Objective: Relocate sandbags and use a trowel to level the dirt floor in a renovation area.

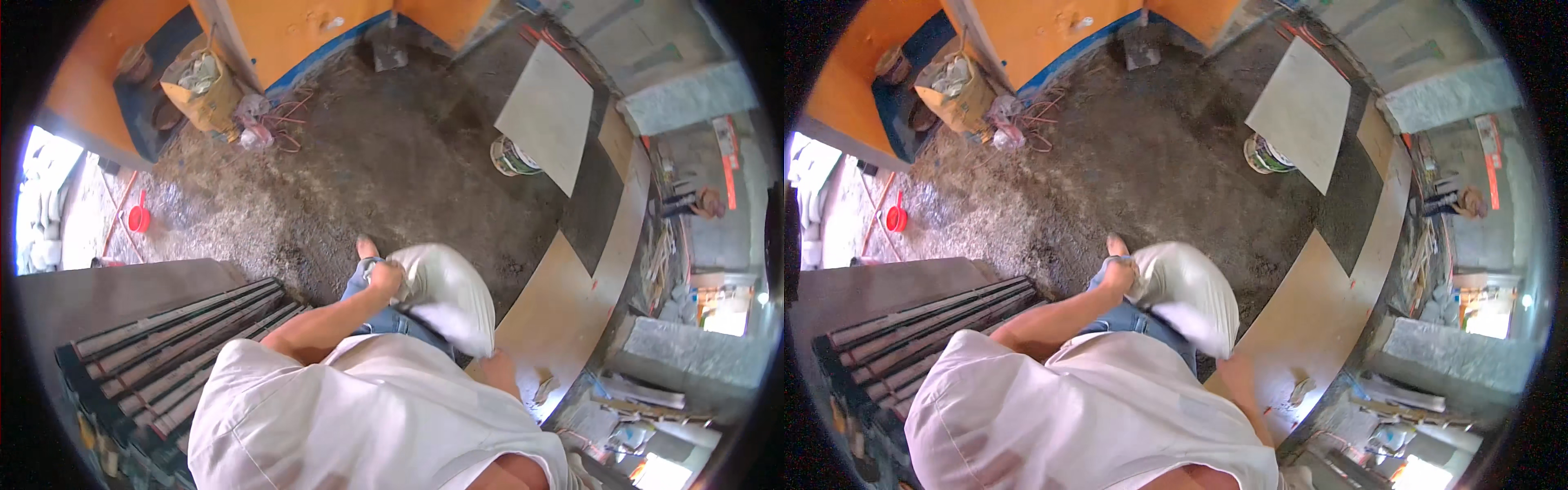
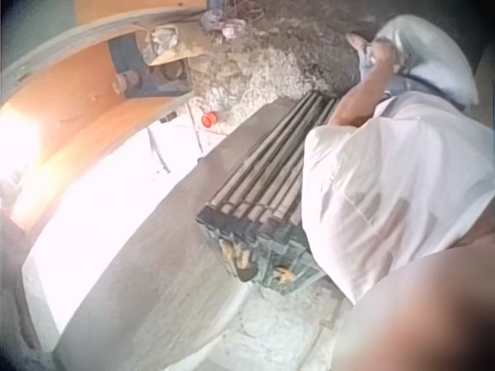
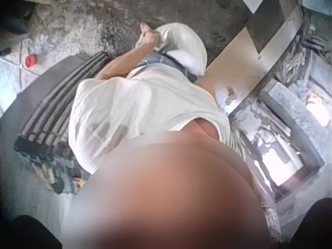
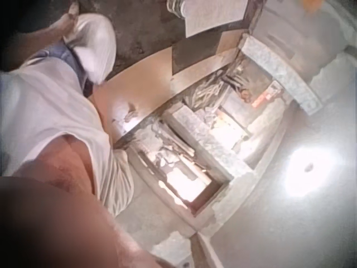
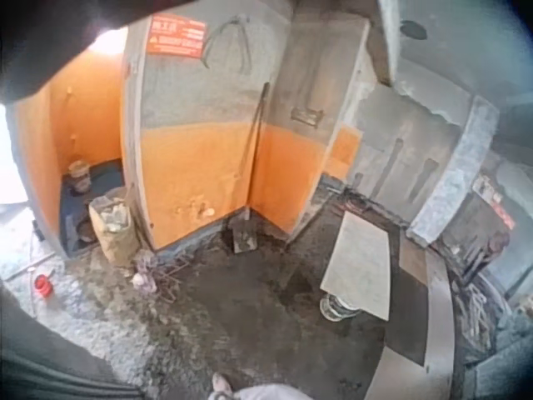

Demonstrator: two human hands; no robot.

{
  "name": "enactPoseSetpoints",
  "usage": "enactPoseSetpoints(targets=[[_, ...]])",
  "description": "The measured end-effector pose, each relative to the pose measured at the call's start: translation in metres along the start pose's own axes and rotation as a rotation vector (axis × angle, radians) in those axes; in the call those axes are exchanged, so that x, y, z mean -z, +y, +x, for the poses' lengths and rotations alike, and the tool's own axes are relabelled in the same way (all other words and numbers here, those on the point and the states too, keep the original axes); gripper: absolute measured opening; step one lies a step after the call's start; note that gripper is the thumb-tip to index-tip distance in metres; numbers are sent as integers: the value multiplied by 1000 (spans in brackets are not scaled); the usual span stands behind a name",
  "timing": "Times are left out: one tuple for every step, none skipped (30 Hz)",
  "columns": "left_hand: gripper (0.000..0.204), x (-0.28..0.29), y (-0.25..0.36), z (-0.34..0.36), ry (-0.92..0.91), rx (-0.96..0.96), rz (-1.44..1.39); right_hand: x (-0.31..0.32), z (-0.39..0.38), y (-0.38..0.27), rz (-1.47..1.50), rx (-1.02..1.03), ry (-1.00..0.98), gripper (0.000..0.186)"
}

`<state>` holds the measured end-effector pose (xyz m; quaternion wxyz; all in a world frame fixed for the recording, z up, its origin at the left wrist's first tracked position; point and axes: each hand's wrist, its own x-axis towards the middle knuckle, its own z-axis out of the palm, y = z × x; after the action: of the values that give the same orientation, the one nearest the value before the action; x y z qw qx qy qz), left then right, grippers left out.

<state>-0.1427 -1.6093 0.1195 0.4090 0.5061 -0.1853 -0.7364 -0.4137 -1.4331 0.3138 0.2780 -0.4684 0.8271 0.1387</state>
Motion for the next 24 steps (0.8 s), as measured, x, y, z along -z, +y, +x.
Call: enactPoseSetpoints(targets=[[23, -6, 38, 5, 14, -1, -12, 23, 18, -25, 65, 60, 7, 30], [19, -5, 67, 15, 138, -36, 150, 45, 38, -52, 128, 127, 12, 29], [18, -4, 92, 23, 254, -62, 315, 60, 54, -74, 114, 136, 5, 29], [22, -3, 124, 27, 378, -87, 484, 72, 73, -96, 35, 187, 37, 29], [13, -21, 187, 15, 324, -31, 403, 88, 93, -115, -37, 210, 83, 28], [13, -17, 217, 21, 356, -39, 383, 110, 110, -149, -53, 244, 78, 28], [14, -9, 242, 29, 420, -78, 387, 139, 120, -188, -112, 304, 55, 28], [19, -1, 258, 36, 485, -115, 395, 158, 131, -217, -169, 361, 31, 27], [19, 6, 273, 46, 508, -121, 378, 171, 153, -241, -183, 386, 30, 27], [19, 15, 289, 59, 532, -132, 196, 184, 176, -263, -234, 463, 50, 27], [18, 22, 299, 71, 555, -140, 11, 197, 198, -284, -291, 540, 66, 26], [18, 29, 308, 84, 578, -145, -7, 210, 219, -308, -307, 564, 61, 26], [15, 36, 318, 100, 608, -160, -75, 223, 242, -333, -331, 626, 54, 28], [13, 41, 328, 116, 642, -177, -143, 234, 265, -358, -356, 694, 44, 30], [11, 44, 338, 132, 698, -198, -168, 242, 291, -381, -388, 759, 52, 30], [11, 51, 354, 156, 730, -204, -184, 253, 322, -411, -401, 791, 41, 30], [10, 54, 369, 176, 770, -202, -280, 267, 350, -436, -416, 804, 29, 29], [10, 56, 384, 198, 808, -200, -376, 282, 378, -462, -430, 815, 15, 28], [9, 75, 399, 236, 917, -246, -293, 300, 412, -504, -441, 762, -70, 30], [12, 135, 389, 281, 1130, -311, 138, 314, 446, -560, -512, 827, -24, 31], [17, 198, 379, 300, 1315, -306, 587, 325, 462, -629, -530, 925, -79, 31], [15, 208, 421, 313, 1259, -276, 163, 334, 505, -671, -480, 1001, 87, 31], [23, 216, 457, 318, 1197, -227, -264, 359, 519, -715, -445, 1074, 100, 31], [32, 237, 463, 311, 1212, -429, -472, 375, 545, -754, -350, 1143, 158, 30]])
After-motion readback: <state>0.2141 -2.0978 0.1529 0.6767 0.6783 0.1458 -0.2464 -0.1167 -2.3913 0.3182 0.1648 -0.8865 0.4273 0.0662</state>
